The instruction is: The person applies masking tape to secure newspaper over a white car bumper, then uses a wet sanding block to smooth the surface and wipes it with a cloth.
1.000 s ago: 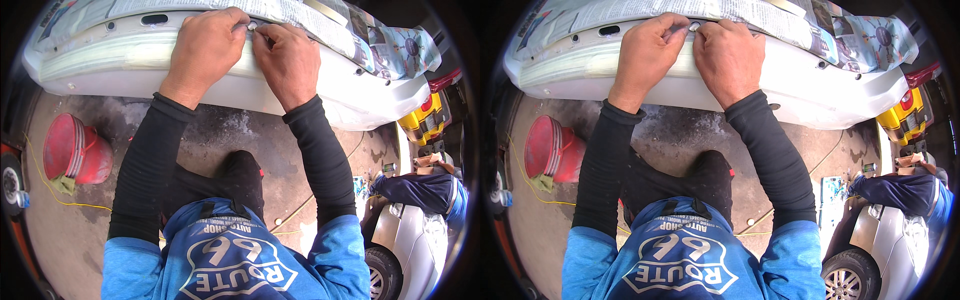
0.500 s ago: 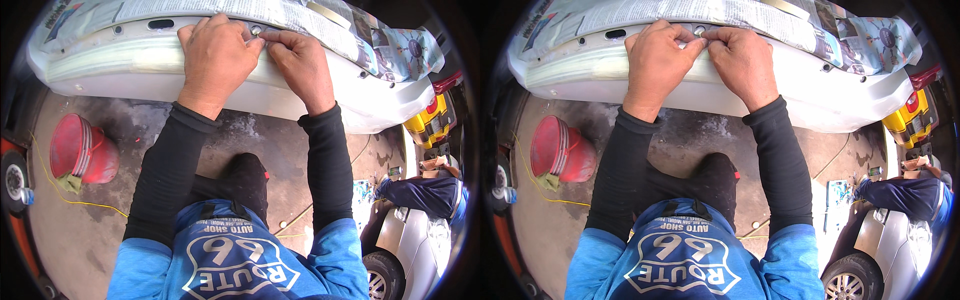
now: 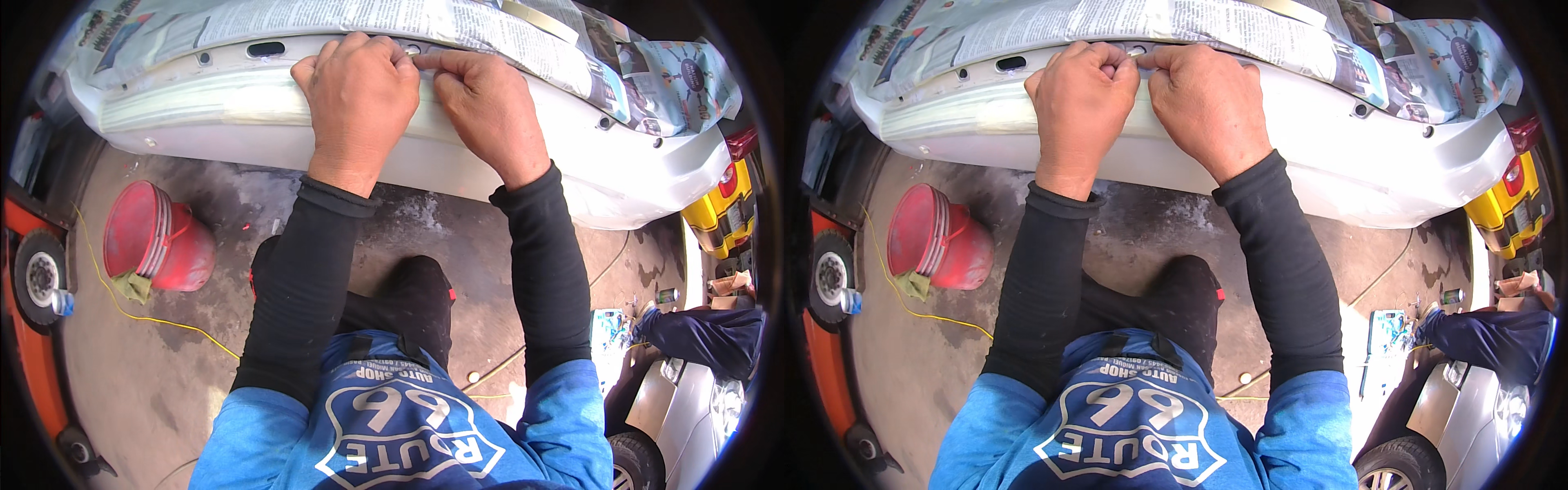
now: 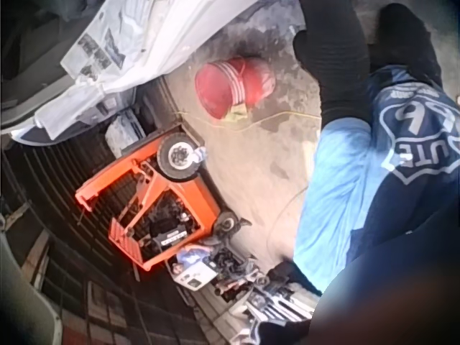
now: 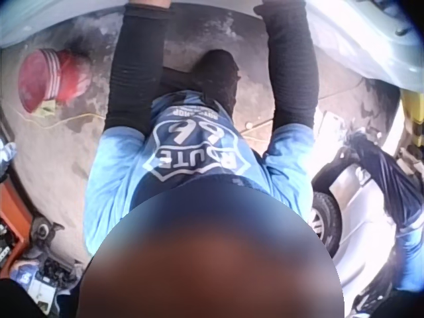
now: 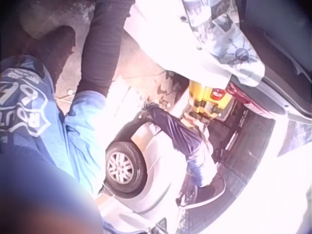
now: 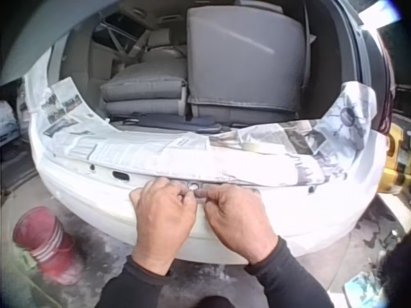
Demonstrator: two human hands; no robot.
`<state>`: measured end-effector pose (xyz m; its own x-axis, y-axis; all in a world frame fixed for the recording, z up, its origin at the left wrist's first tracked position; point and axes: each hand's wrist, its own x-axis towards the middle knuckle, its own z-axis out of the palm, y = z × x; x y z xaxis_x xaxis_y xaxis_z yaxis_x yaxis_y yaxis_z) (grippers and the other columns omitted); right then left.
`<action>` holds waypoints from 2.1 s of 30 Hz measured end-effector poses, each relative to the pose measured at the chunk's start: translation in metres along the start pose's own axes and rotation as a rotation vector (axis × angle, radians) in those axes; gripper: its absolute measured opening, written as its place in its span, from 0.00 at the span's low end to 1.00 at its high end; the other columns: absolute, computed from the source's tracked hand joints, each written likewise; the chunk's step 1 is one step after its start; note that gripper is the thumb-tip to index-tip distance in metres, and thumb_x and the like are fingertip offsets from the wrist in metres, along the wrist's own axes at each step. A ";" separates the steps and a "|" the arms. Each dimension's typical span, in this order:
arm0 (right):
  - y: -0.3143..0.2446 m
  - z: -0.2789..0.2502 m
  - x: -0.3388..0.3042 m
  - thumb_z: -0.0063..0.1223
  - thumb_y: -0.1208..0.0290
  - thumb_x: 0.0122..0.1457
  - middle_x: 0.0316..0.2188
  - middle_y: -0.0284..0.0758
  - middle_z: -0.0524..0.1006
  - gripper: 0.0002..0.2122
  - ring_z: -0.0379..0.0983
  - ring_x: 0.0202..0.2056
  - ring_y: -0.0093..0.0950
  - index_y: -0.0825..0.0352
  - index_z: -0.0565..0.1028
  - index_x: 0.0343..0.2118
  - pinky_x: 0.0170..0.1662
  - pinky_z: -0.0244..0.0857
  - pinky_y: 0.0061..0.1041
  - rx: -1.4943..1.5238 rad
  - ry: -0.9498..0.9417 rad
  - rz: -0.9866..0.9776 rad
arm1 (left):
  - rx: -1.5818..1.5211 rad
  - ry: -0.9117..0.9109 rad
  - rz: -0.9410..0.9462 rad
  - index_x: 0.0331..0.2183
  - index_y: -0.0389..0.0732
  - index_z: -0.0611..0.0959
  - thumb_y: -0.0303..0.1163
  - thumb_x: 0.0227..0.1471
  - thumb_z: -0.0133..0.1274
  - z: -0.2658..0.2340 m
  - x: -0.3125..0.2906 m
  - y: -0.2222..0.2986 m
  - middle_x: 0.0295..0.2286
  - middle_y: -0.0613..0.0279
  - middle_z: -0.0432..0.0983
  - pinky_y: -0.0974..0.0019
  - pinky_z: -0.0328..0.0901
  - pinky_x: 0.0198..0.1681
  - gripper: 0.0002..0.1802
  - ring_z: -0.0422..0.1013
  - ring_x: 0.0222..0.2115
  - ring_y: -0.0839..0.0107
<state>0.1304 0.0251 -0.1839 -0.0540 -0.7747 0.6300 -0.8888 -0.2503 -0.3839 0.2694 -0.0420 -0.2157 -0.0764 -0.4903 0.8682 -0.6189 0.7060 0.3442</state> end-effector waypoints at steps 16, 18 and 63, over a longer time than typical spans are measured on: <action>0.011 -0.001 -0.009 0.53 0.70 0.58 0.28 0.39 0.82 0.11 0.80 0.32 0.41 0.61 0.87 0.37 0.39 0.67 0.43 -0.106 0.090 -0.172 | -0.023 -0.035 0.244 0.38 0.45 0.91 0.32 0.51 0.67 -0.013 0.008 -0.014 0.28 0.66 0.79 0.60 0.66 0.39 0.10 0.75 0.31 0.65; 0.010 0.000 -0.010 0.53 0.69 0.58 0.27 0.37 0.81 0.10 0.80 0.33 0.39 0.59 0.87 0.37 0.39 0.64 0.42 -0.153 0.082 -0.173 | -0.032 -0.048 0.214 0.38 0.47 0.91 0.34 0.51 0.66 -0.011 0.007 -0.015 0.28 0.67 0.78 0.59 0.64 0.41 0.10 0.75 0.33 0.65; -0.002 0.002 0.009 0.67 0.71 0.59 0.30 0.29 0.79 0.08 0.78 0.26 0.28 0.58 0.84 0.42 0.30 0.73 0.26 -0.484 0.188 -0.469 | -0.721 -0.038 0.049 0.33 0.38 0.86 0.26 0.55 0.68 -0.037 0.020 -0.084 0.28 0.68 0.85 0.77 0.72 0.32 0.05 0.78 0.28 0.83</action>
<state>0.1322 0.0172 -0.1784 0.3465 -0.5238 0.7782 -0.9378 -0.2131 0.2742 0.3486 -0.0920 -0.2139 -0.1263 -0.4573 0.8803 0.0544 0.8829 0.4664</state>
